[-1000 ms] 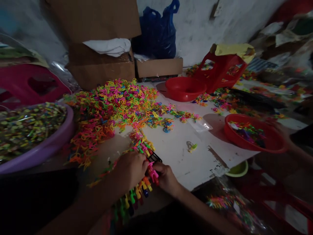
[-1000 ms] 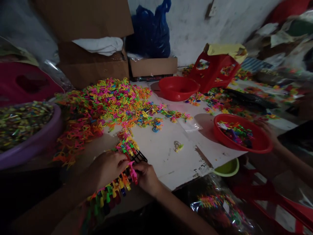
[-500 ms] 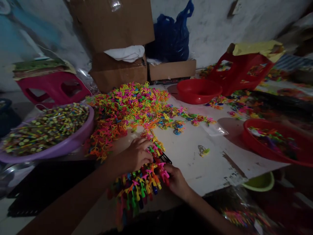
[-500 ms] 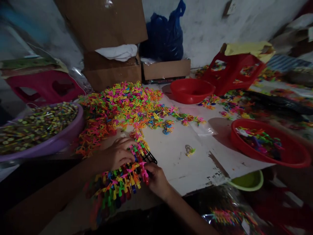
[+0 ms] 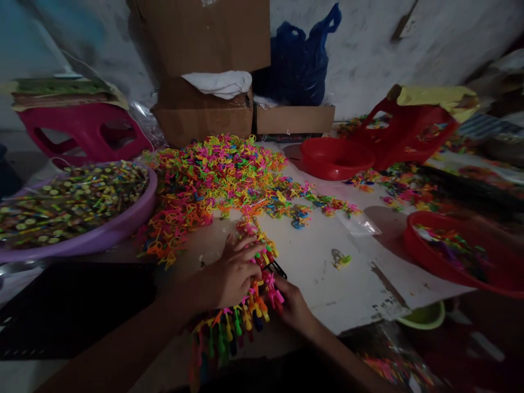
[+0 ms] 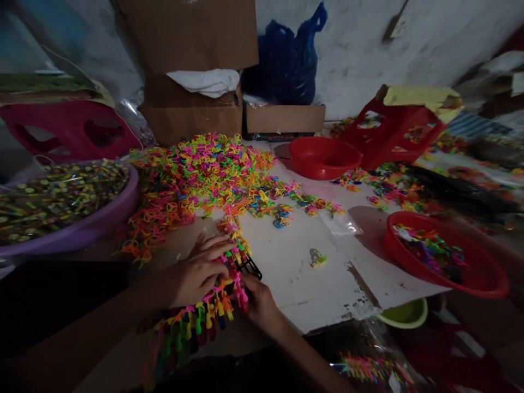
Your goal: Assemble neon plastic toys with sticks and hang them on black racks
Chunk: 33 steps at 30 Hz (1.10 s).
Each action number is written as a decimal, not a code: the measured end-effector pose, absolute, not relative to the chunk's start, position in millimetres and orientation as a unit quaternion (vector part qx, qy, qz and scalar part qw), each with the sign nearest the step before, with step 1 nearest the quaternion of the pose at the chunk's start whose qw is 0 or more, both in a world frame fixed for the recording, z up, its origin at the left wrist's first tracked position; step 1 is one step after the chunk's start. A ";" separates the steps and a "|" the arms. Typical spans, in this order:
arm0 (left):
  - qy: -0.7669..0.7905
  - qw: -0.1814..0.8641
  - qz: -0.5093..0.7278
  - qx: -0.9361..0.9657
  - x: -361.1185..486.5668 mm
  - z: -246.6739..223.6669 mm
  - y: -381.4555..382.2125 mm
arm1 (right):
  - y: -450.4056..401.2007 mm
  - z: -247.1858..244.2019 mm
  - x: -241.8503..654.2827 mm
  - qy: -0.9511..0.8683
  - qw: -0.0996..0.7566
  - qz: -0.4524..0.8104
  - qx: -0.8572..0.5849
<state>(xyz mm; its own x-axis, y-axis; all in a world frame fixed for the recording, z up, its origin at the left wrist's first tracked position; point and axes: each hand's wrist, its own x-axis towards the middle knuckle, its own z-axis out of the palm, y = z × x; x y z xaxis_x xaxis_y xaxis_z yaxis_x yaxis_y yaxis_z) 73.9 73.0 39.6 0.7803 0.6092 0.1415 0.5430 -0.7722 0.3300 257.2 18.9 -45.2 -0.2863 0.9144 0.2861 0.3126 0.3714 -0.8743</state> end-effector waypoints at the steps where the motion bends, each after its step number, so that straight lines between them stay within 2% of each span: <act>1: 0.318 0.142 0.114 0.930 76.0 40.9 74.6 | 18.5 -46.1 257.2 -0.709 0.419 0.363 -0.436; 7: 0.362 0.164 0.011 0.918 98.3 63.4 86.8 | 13.4 -51.8 257.7 -0.686 0.445 0.331 -0.472; 14: 0.393 0.099 -0.095 0.909 134.8 81.1 73.2 | 10.0 -47.1 255.9 -0.671 0.456 0.345 -0.472; 19: 0.467 0.056 -0.021 0.882 141.5 67.3 60.4 | 10.6 -48.1 256.3 -0.668 0.456 0.366 -0.460; 23: 0.507 0.042 0.040 0.860 125.2 57.3 57.8 | 12.2 -54.0 259.8 -0.700 0.427 0.333 -0.466; 29: 0.422 0.106 0.137 0.890 96.8 33.6 67.3 | 13.0 -55.5 260.2 -0.777 0.388 0.230 -0.440; 33: 0.420 0.098 0.208 0.878 93.8 23.2 68.4 | 11.0 -50.5 254.9 -0.804 0.326 0.190 -0.460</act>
